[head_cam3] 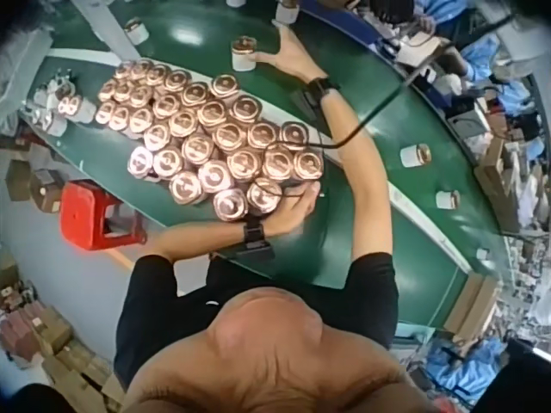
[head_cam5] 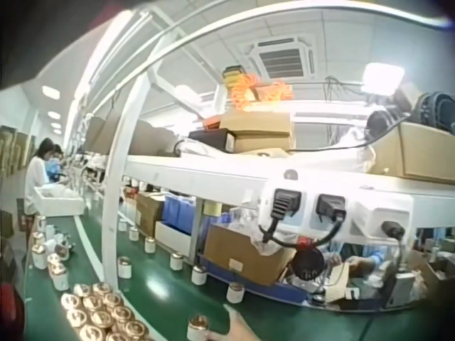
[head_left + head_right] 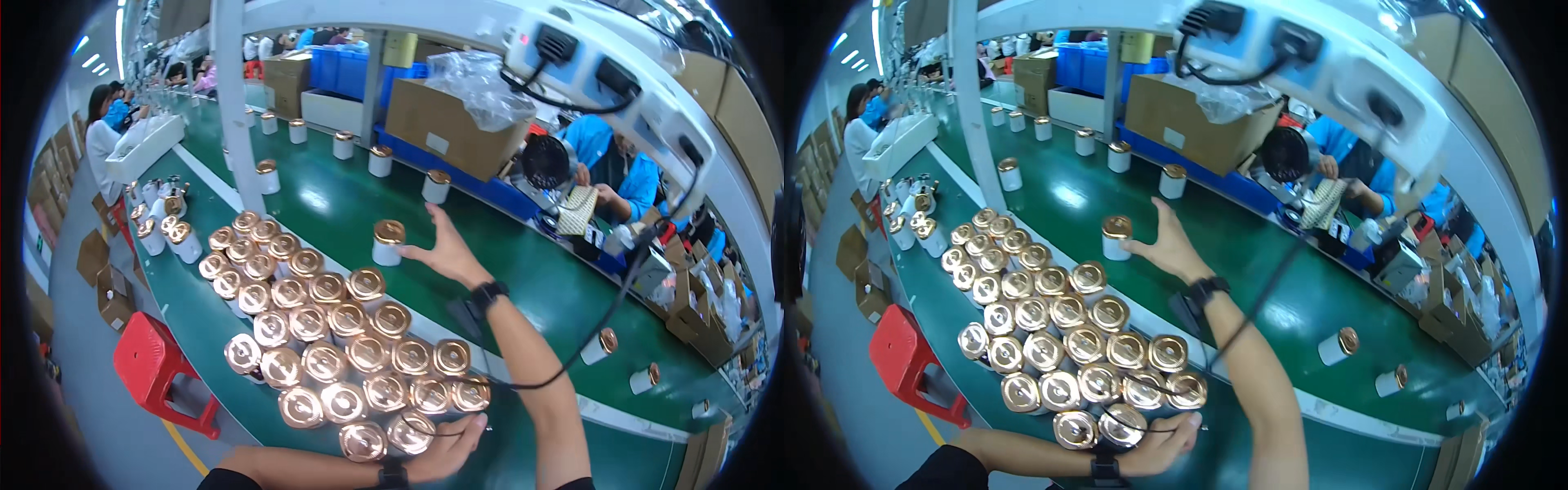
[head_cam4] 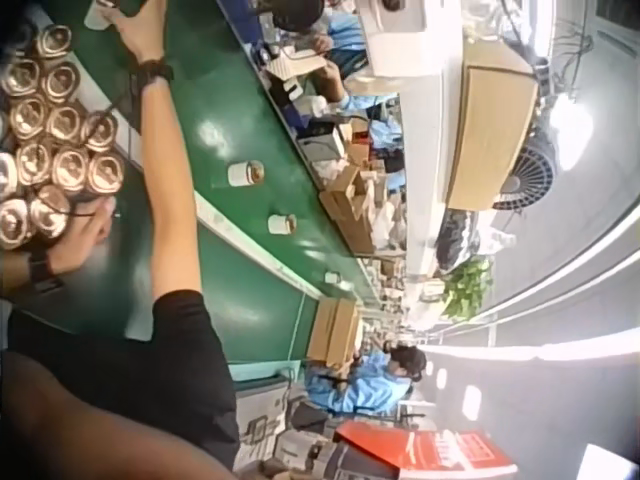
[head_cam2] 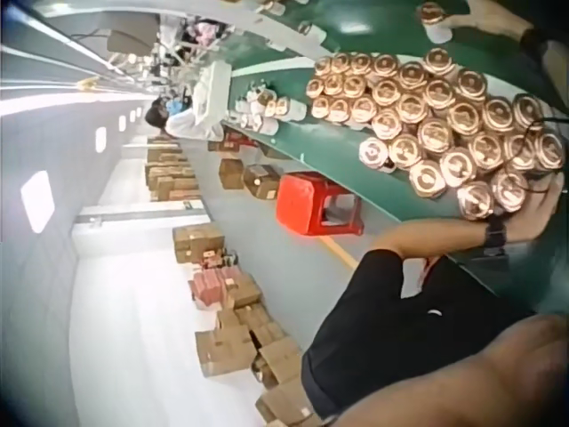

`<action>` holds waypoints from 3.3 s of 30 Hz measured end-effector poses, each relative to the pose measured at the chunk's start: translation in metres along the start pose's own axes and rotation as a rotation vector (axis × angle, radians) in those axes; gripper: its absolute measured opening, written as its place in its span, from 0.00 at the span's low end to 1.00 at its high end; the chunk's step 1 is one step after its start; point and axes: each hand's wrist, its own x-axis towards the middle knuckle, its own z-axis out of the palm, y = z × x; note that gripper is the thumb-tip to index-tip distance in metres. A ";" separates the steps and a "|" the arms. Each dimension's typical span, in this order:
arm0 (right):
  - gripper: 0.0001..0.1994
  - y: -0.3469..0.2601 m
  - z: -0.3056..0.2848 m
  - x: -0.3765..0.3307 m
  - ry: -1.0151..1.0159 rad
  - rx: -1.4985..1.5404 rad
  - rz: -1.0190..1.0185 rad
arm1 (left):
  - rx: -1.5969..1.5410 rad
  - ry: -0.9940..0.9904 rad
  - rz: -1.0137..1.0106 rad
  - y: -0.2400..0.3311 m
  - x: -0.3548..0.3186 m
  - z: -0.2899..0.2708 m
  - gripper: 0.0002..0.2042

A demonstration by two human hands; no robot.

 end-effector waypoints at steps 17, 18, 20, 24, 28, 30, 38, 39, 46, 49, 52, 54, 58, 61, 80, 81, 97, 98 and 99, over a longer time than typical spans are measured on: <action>0.24 -0.006 -0.083 -0.213 0.608 1.576 0.519 | 0.088 0.033 -0.029 0.008 -0.003 -0.007 0.22; 0.24 -0.012 -0.081 -0.236 0.594 1.616 0.549 | 0.071 0.029 -0.049 0.009 -0.005 -0.008 0.22; 0.24 -0.014 -0.074 -0.278 0.567 1.626 0.590 | 0.068 0.004 -0.073 0.010 -0.001 -0.005 0.22; 0.21 -0.046 -0.042 -0.305 0.585 1.223 0.501 | 0.047 -0.041 -0.019 0.015 0.000 0.001 0.21; 0.24 -0.056 -0.032 -0.311 0.509 1.185 0.427 | 0.122 -0.029 -0.009 0.011 0.000 0.007 0.21; 0.24 -0.058 -0.028 -0.315 0.498 1.158 0.419 | 0.167 -0.026 0.020 0.010 0.002 0.009 0.22; 0.22 -0.069 -0.022 -0.314 0.484 0.951 0.449 | 0.422 -0.068 0.118 0.008 0.004 0.002 0.18; 0.22 -0.071 -0.021 -0.314 0.472 0.960 0.459 | 0.459 -0.060 0.133 0.011 0.003 0.003 0.17; 0.22 -0.081 -0.016 -0.312 0.548 0.815 0.424 | 0.528 -0.036 0.221 0.007 0.004 0.002 0.14; 0.22 -0.079 -0.013 -0.314 0.572 0.782 0.451 | 0.523 -0.031 0.205 0.007 0.005 0.004 0.14; 0.21 -0.083 -0.013 -0.310 0.571 0.785 0.492 | 0.568 -0.017 0.265 0.002 0.006 0.002 0.14; 0.21 -0.086 -0.014 -0.307 0.582 0.831 0.524 | 0.554 -0.021 0.256 0.004 0.008 0.000 0.15; 0.21 -0.083 -0.015 -0.306 0.543 0.845 0.526 | 0.493 -0.036 0.187 0.007 0.008 0.000 0.16; 0.22 -0.084 -0.016 -0.306 0.532 0.825 0.566 | 0.472 -0.030 0.152 0.005 0.008 0.001 0.17; 0.18 -0.049 -0.117 -0.251 0.271 -0.344 0.276 | 0.193 0.011 -0.002 0.005 0.005 -0.008 0.21; 0.17 -0.030 -0.132 -0.253 0.389 -0.199 0.470 | 0.180 0.006 0.000 0.002 0.007 -0.007 0.21; 0.46 0.132 -0.069 -0.025 0.475 -0.314 0.278 | 0.170 -0.037 -0.039 0.004 0.002 -0.013 0.20; 0.49 0.147 -0.053 0.003 0.535 -0.250 0.334 | 0.192 -0.025 -0.037 0.001 0.000 -0.009 0.20; 0.51 0.167 -0.051 0.020 0.626 -0.300 0.367 | 0.208 -0.033 -0.029 -0.003 0.003 -0.007 0.20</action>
